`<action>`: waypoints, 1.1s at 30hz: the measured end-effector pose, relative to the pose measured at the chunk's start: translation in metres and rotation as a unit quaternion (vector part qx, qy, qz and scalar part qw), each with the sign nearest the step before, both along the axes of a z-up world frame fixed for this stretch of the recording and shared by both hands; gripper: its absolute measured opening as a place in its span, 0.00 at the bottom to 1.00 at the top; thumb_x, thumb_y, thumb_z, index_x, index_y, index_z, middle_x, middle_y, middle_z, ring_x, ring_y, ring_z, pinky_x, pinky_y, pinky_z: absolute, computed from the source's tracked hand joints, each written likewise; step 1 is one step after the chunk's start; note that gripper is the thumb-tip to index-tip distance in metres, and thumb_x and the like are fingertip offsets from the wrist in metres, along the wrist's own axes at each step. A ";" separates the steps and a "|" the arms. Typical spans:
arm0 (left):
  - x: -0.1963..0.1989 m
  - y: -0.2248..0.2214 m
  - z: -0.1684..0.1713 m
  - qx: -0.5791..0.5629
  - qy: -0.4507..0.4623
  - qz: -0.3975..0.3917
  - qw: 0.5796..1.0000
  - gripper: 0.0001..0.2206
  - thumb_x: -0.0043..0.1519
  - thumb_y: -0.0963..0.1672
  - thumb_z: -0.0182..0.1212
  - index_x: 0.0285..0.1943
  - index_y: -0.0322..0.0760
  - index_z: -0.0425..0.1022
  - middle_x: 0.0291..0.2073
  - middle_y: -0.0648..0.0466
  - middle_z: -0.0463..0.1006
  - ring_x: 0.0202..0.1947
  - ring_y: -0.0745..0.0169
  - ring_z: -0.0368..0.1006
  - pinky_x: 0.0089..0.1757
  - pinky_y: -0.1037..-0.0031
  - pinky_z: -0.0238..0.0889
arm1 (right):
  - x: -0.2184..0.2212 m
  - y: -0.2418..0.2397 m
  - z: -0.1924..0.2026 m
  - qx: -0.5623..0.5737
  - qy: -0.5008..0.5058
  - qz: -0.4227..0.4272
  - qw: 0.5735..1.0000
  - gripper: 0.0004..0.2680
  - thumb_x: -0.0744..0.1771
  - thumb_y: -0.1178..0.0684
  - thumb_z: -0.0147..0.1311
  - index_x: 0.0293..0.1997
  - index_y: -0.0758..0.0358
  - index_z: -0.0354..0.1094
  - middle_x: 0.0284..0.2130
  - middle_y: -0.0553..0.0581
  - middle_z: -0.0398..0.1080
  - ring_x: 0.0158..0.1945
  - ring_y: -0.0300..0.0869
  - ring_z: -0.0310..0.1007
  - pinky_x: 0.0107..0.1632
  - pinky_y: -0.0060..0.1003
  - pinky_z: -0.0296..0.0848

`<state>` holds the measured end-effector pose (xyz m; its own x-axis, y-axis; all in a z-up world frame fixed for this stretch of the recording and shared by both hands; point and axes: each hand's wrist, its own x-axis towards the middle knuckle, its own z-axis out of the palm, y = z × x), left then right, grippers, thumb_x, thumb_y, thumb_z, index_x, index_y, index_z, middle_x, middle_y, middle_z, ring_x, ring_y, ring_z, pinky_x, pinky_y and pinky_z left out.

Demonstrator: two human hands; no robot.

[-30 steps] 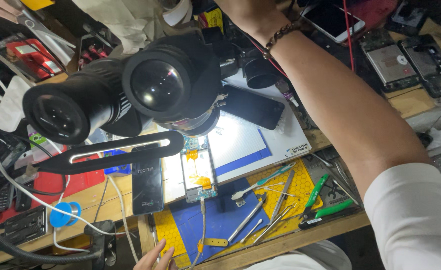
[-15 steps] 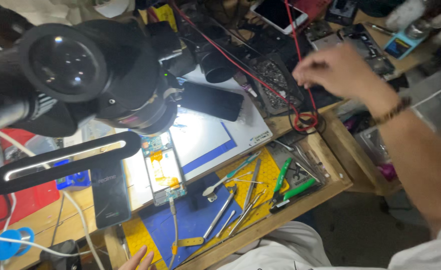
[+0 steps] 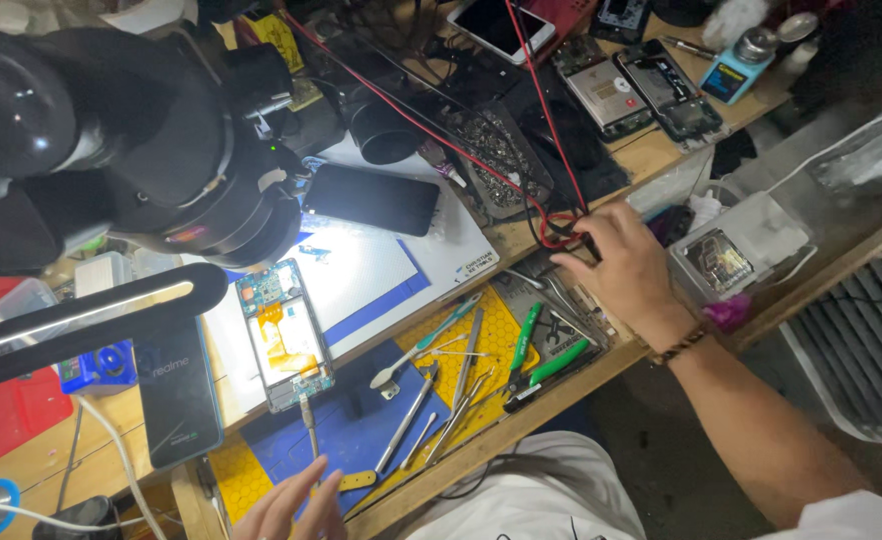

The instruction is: The person manipulates an internal phone circuit board and battery within a chassis, connecting cables by hand and then using multimeter probes to check specific points on the motherboard.

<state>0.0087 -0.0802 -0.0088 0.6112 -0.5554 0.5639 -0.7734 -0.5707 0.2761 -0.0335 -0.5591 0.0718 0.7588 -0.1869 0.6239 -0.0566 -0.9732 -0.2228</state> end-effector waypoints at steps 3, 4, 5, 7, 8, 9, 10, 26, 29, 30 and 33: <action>-0.005 -0.049 0.072 0.004 0.014 -0.043 0.999 0.17 0.47 0.39 0.66 0.46 0.45 0.82 0.47 0.55 0.81 0.45 0.57 0.78 0.48 0.64 0.69 | 0.003 -0.001 -0.003 -0.098 0.026 -0.002 0.995 0.09 0.62 0.54 0.68 0.37 0.62 0.70 0.35 0.56 0.69 0.38 0.51 0.74 0.41 0.45 0.74; -0.003 -0.063 0.092 0.010 0.025 -0.074 0.997 0.18 0.45 0.39 0.65 0.46 0.42 0.83 0.47 0.53 0.81 0.45 0.56 0.79 0.47 0.63 0.69 | 0.001 -0.003 -0.003 -0.111 0.027 0.005 0.993 0.08 0.62 0.55 0.67 0.36 0.62 0.69 0.35 0.56 0.69 0.37 0.50 0.74 0.40 0.44 0.74; -0.001 -0.077 0.107 0.007 0.021 -0.105 0.994 0.18 0.46 0.39 0.65 0.47 0.41 0.82 0.48 0.53 0.81 0.46 0.55 0.78 0.48 0.63 0.69 | -0.001 -0.005 -0.002 -0.124 0.029 0.012 0.992 0.07 0.63 0.55 0.66 0.36 0.62 0.69 0.35 0.55 0.69 0.35 0.49 0.74 0.38 0.43 0.75; 0.004 -0.100 0.129 0.002 0.014 -0.164 0.986 0.18 0.48 0.39 0.64 0.49 0.39 0.80 0.50 0.52 0.80 0.48 0.55 0.77 0.48 0.63 0.68 | -0.008 -0.007 0.001 -0.139 0.017 0.020 0.990 0.06 0.64 0.57 0.64 0.35 0.62 0.68 0.35 0.55 0.71 0.34 0.48 0.75 0.37 0.42 0.75; 0.010 -0.110 0.135 0.011 0.024 -0.192 0.981 0.19 0.49 0.40 0.64 0.51 0.37 0.79 0.49 0.51 0.79 0.48 0.54 0.76 0.48 0.63 0.68 | -0.013 -0.009 0.004 -0.142 0.003 0.022 0.990 0.05 0.64 0.59 0.62 0.35 0.63 0.68 0.36 0.55 0.71 0.34 0.48 0.75 0.37 0.41 0.75; 0.016 -0.119 0.138 0.020 0.034 -0.219 0.975 0.19 0.50 0.40 0.65 0.53 0.36 0.78 0.48 0.51 0.78 0.49 0.54 0.75 0.48 0.63 0.67 | -0.017 -0.011 0.007 -0.146 -0.012 0.024 0.989 0.04 0.64 0.60 0.61 0.35 0.63 0.68 0.37 0.56 0.72 0.34 0.48 0.75 0.37 0.41 0.75; 0.021 -0.127 0.140 0.029 0.046 -0.246 0.968 0.20 0.51 0.41 0.65 0.55 0.34 0.77 0.48 0.51 0.78 0.49 0.53 0.74 0.47 0.63 0.66 | -0.019 -0.013 0.010 -0.125 -0.018 0.009 0.992 0.05 0.64 0.61 0.61 0.36 0.64 0.68 0.37 0.57 0.72 0.35 0.50 0.76 0.38 0.41 0.75; 0.063 -0.363 0.080 -0.104 0.399 -0.121 0.903 0.19 0.62 0.49 0.63 0.51 0.25 0.74 0.22 0.40 0.82 0.28 0.46 0.82 0.37 0.63 0.73 | -0.015 -0.040 0.016 -0.123 -0.022 -0.036 0.992 0.06 0.65 0.62 0.59 0.45 0.65 0.72 0.43 0.59 0.73 0.45 0.54 0.75 0.46 0.46 0.74; 0.063 -0.379 0.072 -0.200 0.536 -0.070 0.817 0.17 0.60 0.47 0.62 0.48 0.25 0.74 0.25 0.46 0.82 0.21 0.54 0.82 0.27 0.66 0.75 | -0.009 -0.042 0.013 -0.117 0.009 -0.039 0.992 0.08 0.64 0.62 0.57 0.45 0.63 0.73 0.44 0.58 0.72 0.44 0.53 0.75 0.44 0.46 0.74; 0.063 -0.382 0.068 -0.199 0.527 -0.069 0.824 0.15 0.61 0.47 0.61 0.45 0.25 0.76 0.24 0.46 0.83 0.21 0.57 0.82 0.28 0.68 0.75 | -0.008 -0.041 0.012 -0.116 0.021 -0.037 0.992 0.09 0.63 0.63 0.57 0.45 0.62 0.73 0.44 0.58 0.72 0.43 0.52 0.75 0.43 0.46 0.74; 0.069 -0.385 0.059 -0.197 0.523 -0.081 0.825 0.13 0.63 0.45 0.59 0.39 0.26 0.80 0.23 0.48 0.83 0.21 0.64 0.81 0.29 0.74 0.74 | -0.008 -0.036 0.014 -0.067 -0.015 -0.014 0.998 0.12 0.61 0.65 0.57 0.47 0.61 0.73 0.45 0.62 0.69 0.45 0.53 0.73 0.47 0.44 0.74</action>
